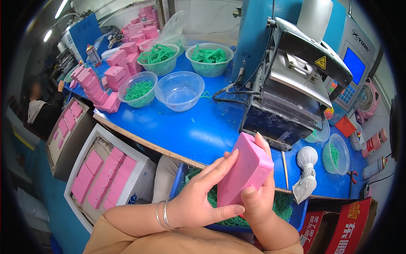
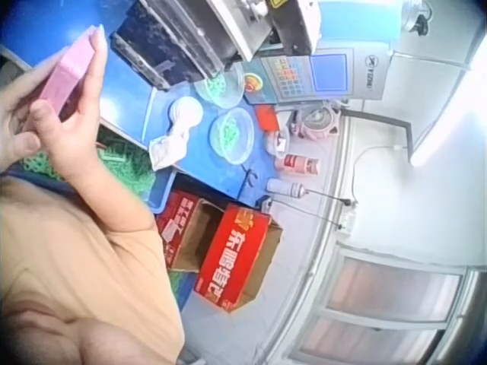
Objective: The recorder is assembling green wax jewelry components into pink rubber molds and placing them into a press machine.
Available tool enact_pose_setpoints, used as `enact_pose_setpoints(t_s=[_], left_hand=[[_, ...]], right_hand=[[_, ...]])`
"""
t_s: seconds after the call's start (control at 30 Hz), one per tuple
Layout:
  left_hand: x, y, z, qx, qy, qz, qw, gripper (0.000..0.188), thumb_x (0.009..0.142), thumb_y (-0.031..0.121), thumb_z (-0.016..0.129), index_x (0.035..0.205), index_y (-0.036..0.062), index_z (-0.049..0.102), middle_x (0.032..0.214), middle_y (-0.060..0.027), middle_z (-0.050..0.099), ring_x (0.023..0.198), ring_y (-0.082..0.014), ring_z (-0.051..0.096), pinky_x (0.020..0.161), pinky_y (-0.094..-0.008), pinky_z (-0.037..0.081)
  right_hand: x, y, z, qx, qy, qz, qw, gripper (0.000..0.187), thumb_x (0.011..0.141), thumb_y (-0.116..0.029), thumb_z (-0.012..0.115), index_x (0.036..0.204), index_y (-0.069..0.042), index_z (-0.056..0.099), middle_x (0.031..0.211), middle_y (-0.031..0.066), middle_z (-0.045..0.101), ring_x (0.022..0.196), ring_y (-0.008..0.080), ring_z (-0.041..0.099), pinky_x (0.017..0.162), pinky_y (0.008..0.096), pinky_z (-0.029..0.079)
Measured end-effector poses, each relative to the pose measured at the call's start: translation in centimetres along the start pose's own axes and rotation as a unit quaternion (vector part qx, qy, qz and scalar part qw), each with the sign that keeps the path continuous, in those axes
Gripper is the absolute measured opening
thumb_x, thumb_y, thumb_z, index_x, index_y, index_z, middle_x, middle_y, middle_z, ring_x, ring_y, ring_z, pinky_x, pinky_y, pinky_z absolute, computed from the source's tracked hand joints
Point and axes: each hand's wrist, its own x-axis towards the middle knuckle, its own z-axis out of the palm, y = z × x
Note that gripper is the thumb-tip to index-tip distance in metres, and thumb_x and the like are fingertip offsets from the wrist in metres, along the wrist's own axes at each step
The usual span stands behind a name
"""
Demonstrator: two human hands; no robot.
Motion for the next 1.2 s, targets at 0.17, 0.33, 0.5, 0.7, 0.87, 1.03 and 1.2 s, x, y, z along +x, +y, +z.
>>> enact_pose_setpoints(t_s=[0.17, 0.33, 0.5, 0.7, 0.87, 1.03, 1.2], left_hand=[[0.2, -0.8, 1.1, -0.077, 0.032, -0.012, 0.996, 0.08, 0.079, 0.026, 0.065, 0.136, -0.0015, 0.016, 0.136, -0.017, 0.027, 0.126, -0.0236, 0.03, 0.102, -0.0341, 0.026], [0.5, -1.2, -0.7, -0.276, 0.098, -0.085, 0.952, 0.046, 0.089, 0.018, 0.049, 0.126, -0.0051, 0.036, 0.121, -0.0134, 0.048, 0.113, -0.0167, 0.043, 0.094, -0.0297, 0.034], [1.9, 1.4, -1.1, 0.034, 0.202, -0.036, 0.978, 0.027, 0.09, 0.018, 0.044, 0.109, 0.0, 0.052, 0.109, -0.008, 0.053, 0.099, -0.0146, 0.048, 0.085, -0.0302, 0.038], [2.9, 0.1, -2.1, 0.668, 0.079, 0.205, 0.71, 0.028, 0.063, 0.006, 0.056, 0.09, 0.0075, 0.058, 0.095, -0.007, 0.053, 0.086, -0.0231, 0.049, 0.075, -0.0359, 0.038], [3.1, -0.1, -1.2, 0.632, 0.04, 0.162, 0.757, 0.037, 0.061, 0.022, 0.061, 0.097, 0.0122, 0.059, 0.089, -0.0005, 0.05, 0.078, -0.0159, 0.046, 0.071, -0.0339, 0.031], [3.2, -1.5, -0.3, 0.688, 0.095, 0.246, 0.676, 0.034, 0.061, 0.021, 0.06, 0.093, 0.0121, 0.061, 0.084, 0.0019, 0.052, 0.073, -0.0135, 0.045, 0.069, -0.0334, 0.028], [2.7, -1.6, -2.0, 0.639, 0.121, 0.302, 0.697, 0.026, 0.063, 0.018, 0.061, 0.087, 0.0097, 0.061, 0.075, 0.0017, 0.054, 0.069, -0.0145, 0.048, 0.069, -0.0342, 0.028]], right_hand=[[-0.4, 0.5, -1.3, -0.078, 0.034, 0.0, 0.996, 0.093, 0.075, -0.059, 0.054, 0.137, -0.004, 0.012, 0.12, 0.0132, 0.042, 0.109, 0.0237, 0.047, 0.091, 0.0378, 0.041], [0.3, 0.6, -2.6, 0.111, 0.059, 0.009, 0.992, 0.066, 0.09, -0.045, 0.037, 0.137, -0.007, 0.012, 0.129, 0.0155, 0.038, 0.117, 0.028, 0.043, 0.095, 0.0427, 0.038], [-0.1, 1.2, -3.2, 0.129, 0.096, 0.009, 0.987, 0.065, 0.09, -0.043, 0.037, 0.136, -0.003, 0.012, 0.128, 0.0155, 0.038, 0.116, 0.026, 0.043, 0.095, 0.0399, 0.037], [-0.6, 1.9, -4.2, -0.001, 0.063, -0.033, 0.997, 0.055, 0.092, -0.04, 0.035, 0.126, 0.002, 0.029, 0.119, 0.0152, 0.046, 0.105, 0.0213, 0.05, 0.088, 0.034, 0.042], [-0.7, 2.8, -4.3, 0.052, 0.098, 0.023, 0.994, 0.053, 0.094, -0.038, 0.029, 0.122, 0.005, 0.038, 0.115, 0.0176, 0.051, 0.102, 0.0257, 0.054, 0.086, 0.0371, 0.045], [-0.6, 2.8, -4.5, 0.059, 0.087, 0.034, 0.994, 0.052, 0.094, -0.037, 0.026, 0.122, 0.005, 0.039, 0.117, 0.0173, 0.049, 0.105, 0.026, 0.052, 0.089, 0.0369, 0.043], [-0.4, 3.1, -4.9, 0.077, 0.07, 0.033, 0.994, 0.053, 0.092, -0.04, 0.031, 0.122, 0.003, 0.039, 0.118, 0.0161, 0.049, 0.107, 0.0248, 0.051, 0.089, 0.0359, 0.042]])
